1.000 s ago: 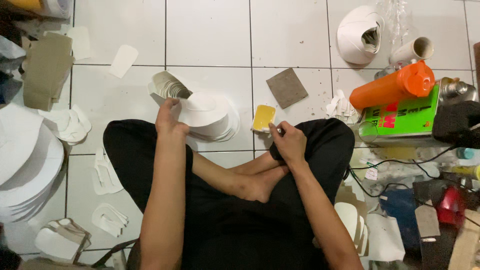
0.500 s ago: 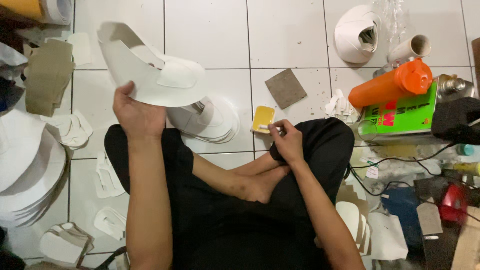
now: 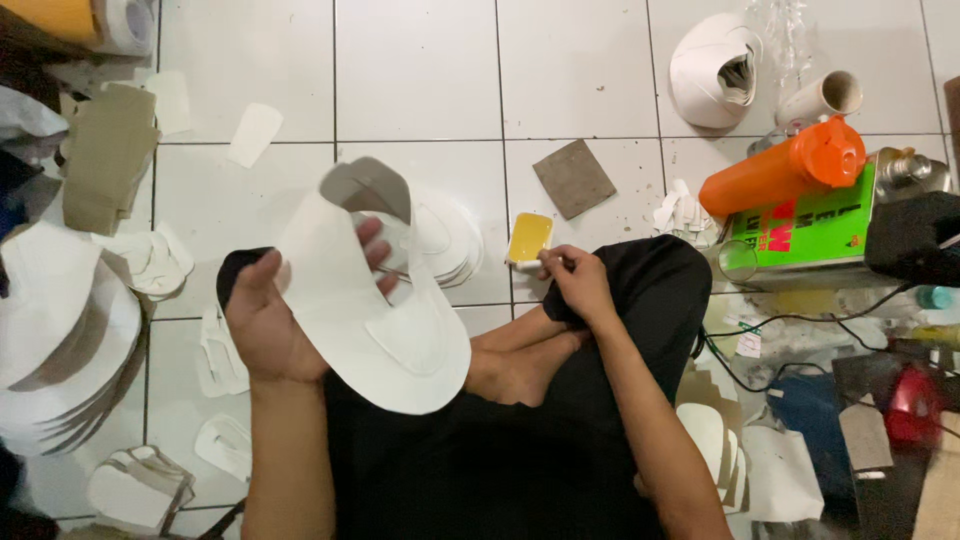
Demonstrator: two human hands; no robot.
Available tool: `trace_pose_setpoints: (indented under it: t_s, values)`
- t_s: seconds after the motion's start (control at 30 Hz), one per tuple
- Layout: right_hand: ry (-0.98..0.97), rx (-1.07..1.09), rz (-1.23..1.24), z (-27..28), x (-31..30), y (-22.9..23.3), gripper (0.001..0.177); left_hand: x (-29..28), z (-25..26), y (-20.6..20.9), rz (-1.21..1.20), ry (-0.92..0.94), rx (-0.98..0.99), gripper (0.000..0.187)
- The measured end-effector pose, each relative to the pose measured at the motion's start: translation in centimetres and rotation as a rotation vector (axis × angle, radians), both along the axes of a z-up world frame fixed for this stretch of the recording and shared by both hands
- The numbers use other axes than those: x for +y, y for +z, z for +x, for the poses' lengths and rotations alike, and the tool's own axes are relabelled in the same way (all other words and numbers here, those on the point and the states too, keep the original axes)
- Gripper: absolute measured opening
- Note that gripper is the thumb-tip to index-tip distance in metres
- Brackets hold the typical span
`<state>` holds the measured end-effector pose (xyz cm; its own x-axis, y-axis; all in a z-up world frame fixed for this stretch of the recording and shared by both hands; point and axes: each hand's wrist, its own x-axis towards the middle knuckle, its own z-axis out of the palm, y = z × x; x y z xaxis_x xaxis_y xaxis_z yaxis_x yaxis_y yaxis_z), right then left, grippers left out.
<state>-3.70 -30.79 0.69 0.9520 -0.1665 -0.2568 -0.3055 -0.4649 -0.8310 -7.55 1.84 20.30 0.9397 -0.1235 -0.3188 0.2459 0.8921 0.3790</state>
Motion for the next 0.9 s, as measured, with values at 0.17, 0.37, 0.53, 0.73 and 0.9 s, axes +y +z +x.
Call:
trace_pose_setpoints:
  t_s: [0.17,0.37,0.53,0.73,0.9]
  values:
    - [-0.293,-0.191,0.598,-1.7,-0.3,8.2,0.015,-2.7,-3.4,-1.6,-0.103,-0.321,0.085,0.07]
    - [-0.296,-0.365,0.884,-6.4,-0.9,15.7,0.016,-6.3,-4.9,2.3,-0.017,-0.378,-0.057,0.059]
    - [0.104,-0.512,1.022,-8.9,1.9,21.5,0.022,-8.0,-6.7,1.3,0.338,-0.279,0.374,0.056]
    - [0.083,-0.523,0.766,-10.5,3.6,22.0,0.023,-7.9,-7.8,3.2,0.617,-0.333,0.136,0.05]
    - [0.015,-0.582,0.638,-11.1,4.4,22.2,0.031,-7.5,-8.1,3.7,0.608,-0.423,0.023,0.053]
